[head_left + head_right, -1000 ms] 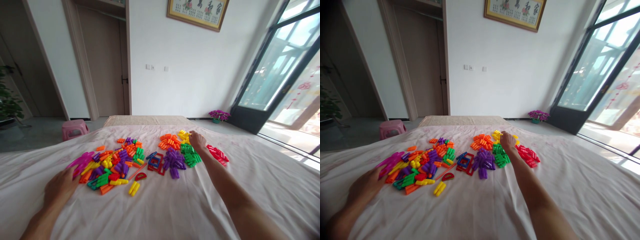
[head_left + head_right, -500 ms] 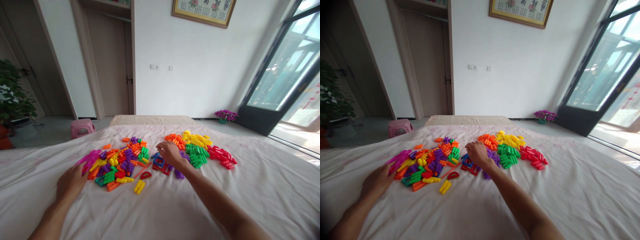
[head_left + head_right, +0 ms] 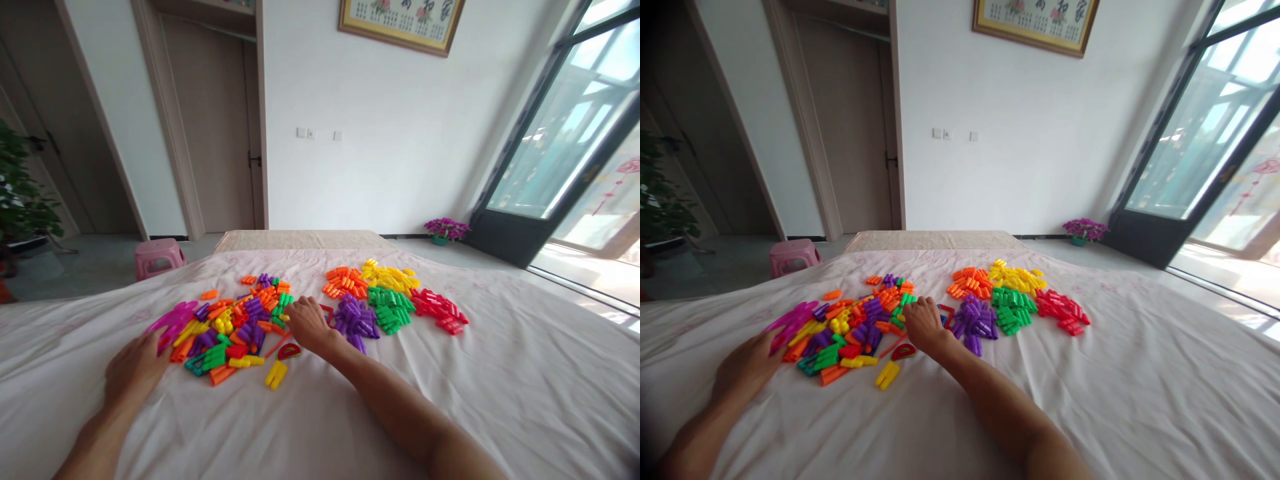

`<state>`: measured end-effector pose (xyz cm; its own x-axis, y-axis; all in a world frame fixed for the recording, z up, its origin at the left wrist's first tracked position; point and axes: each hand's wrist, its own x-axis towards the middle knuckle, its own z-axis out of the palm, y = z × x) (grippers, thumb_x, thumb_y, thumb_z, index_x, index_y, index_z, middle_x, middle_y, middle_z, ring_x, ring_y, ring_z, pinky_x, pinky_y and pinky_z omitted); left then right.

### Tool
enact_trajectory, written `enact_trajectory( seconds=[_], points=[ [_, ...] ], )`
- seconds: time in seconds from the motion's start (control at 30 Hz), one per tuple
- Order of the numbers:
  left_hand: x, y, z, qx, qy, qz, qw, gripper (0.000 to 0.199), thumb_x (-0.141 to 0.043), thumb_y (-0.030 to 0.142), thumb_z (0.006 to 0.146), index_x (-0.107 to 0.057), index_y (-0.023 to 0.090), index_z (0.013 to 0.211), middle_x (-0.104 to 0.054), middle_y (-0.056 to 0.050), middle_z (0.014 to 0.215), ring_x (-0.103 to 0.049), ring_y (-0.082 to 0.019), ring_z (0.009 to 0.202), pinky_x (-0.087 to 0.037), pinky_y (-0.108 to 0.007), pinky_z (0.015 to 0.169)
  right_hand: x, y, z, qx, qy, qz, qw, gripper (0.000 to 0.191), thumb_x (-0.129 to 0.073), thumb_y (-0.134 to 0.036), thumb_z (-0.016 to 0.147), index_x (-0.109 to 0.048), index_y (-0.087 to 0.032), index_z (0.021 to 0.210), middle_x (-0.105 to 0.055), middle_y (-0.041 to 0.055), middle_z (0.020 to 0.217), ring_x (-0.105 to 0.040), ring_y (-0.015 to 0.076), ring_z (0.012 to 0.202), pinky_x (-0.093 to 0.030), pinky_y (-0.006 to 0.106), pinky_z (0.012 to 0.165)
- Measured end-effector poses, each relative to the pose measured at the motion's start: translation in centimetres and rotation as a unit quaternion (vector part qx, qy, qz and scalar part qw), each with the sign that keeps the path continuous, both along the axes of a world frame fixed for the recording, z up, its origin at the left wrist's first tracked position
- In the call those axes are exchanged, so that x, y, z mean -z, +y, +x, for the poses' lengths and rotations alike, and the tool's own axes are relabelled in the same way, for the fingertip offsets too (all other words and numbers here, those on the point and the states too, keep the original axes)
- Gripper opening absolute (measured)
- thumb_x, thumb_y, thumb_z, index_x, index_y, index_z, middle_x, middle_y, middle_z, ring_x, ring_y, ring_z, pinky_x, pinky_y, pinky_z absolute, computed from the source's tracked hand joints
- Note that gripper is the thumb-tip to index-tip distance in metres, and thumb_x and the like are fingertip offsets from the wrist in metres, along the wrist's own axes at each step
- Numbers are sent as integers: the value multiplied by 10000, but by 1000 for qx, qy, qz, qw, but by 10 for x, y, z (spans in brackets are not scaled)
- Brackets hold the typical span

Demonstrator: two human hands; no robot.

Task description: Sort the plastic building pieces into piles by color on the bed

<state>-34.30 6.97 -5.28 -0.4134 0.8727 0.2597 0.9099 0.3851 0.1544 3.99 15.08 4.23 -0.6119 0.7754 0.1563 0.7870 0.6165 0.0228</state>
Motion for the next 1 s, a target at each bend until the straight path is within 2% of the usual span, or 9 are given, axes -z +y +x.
enact_trajectory(
  seconds=[0.17, 0.27, 0.37, 0.5, 0.6, 0.67, 0.73, 0.87, 1.0],
  points=[
    [5, 3, -6, 2, 19, -13, 1000, 531, -379, 403, 953, -566, 155, 1383, -734, -172, 1269, -676, -305, 1145, -493, -407, 973, -17, 7, 35, 55, 83, 22, 995, 249, -479, -309, 1061, -657, -223, 1212, -737, 78, 1155, -667, 217, 1051, -419, 314, 892],
    [6, 4, -7, -2, 15, -8, 1000, 534, -397, 413, 944, -579, 144, 1367, -736, -186, 1269, -676, -327, 1146, -498, -420, 974, -27, 20, 68, 114, 100, 36, 988, 299, -465, -348, 1066, -652, -250, 1278, -727, 69, 1207, -682, 212, 1044, -430, 295, 845],
    [5, 4, -6, -8, 7, -5, 1000, 557, -406, 429, 937, -593, 133, 1371, -735, -189, 1260, -688, -340, 1132, -506, -429, 966, -37, 40, 109, 187, 94, 50, 977, 314, -469, -359, 1058, -676, -249, 1267, -721, 78, 1249, -687, 226, 1068, -433, 296, 833],
    [6, 5, -6, -9, 9, -5, 1000, 554, -379, 430, 951, -584, 143, 1378, -728, -175, 1284, -688, -314, 1130, -504, -417, 978, -56, 69, 163, 328, 74, 80, 938, 356, -449, -328, 1057, -678, -208, 1302, -717, 134, 1261, -676, 265, 1118, -430, 346, 915],
    [6, 5, -6, -14, 7, -6, 1000, 537, -399, 424, 944, -588, 149, 1365, -740, -177, 1266, -682, -313, 1139, -499, -407, 988, -65, 78, 181, 386, 82, 104, 913, 397, -455, -292, 1047, -641, -188, 1382, -695, 161, 1313, -648, 285, 1181, -414, 377, 977],
    [5, 4, -5, -11, 5, -5, 1000, 543, -398, 418, 944, -586, 141, 1372, -735, -189, 1276, -677, -324, 1150, -495, -416, 992, -65, 74, 175, 365, 98, 106, 920, 405, -455, -269, 1041, -649, -203, 1390, -688, 145, 1340, -639, 279, 1197, -414, 373, 984],
    [2, 2, -3, -4, 5, -9, 1000, 557, -380, 412, 951, -573, 136, 1394, -721, -192, 1302, -671, -328, 1163, -490, -423, 995, -60, 62, 153, 305, 107, 92, 942, 389, -452, -254, 1038, -690, -225, 1345, -701, 115, 1330, -640, 263, 1193, -415, 356, 980],
    [-6, -1, 2, -7, 3, -18, 1000, 559, -364, 411, 959, -567, 143, 1406, -722, -182, 1287, -664, -316, 1160, -489, -428, 991, -43, 24, 87, 138, 86, 35, 986, 325, -478, -267, 1044, -757, -244, 1210, -747, 82, 1231, -642, 224, 1156, -400, 319, 973],
    [-10, -3, 7, -6, -4, -18, 1000, 541, -379, 395, 955, -590, 135, 1380, -725, -193, 1266, -660, -315, 1173, -488, -432, 997, -24, -7, 25, 21, 35, -2, 999, 274, -535, -345, 1038, -783, -230, 1012, -767, 92, 1084, -639, 236, 1088, -400, 340, 942]
  ],
)
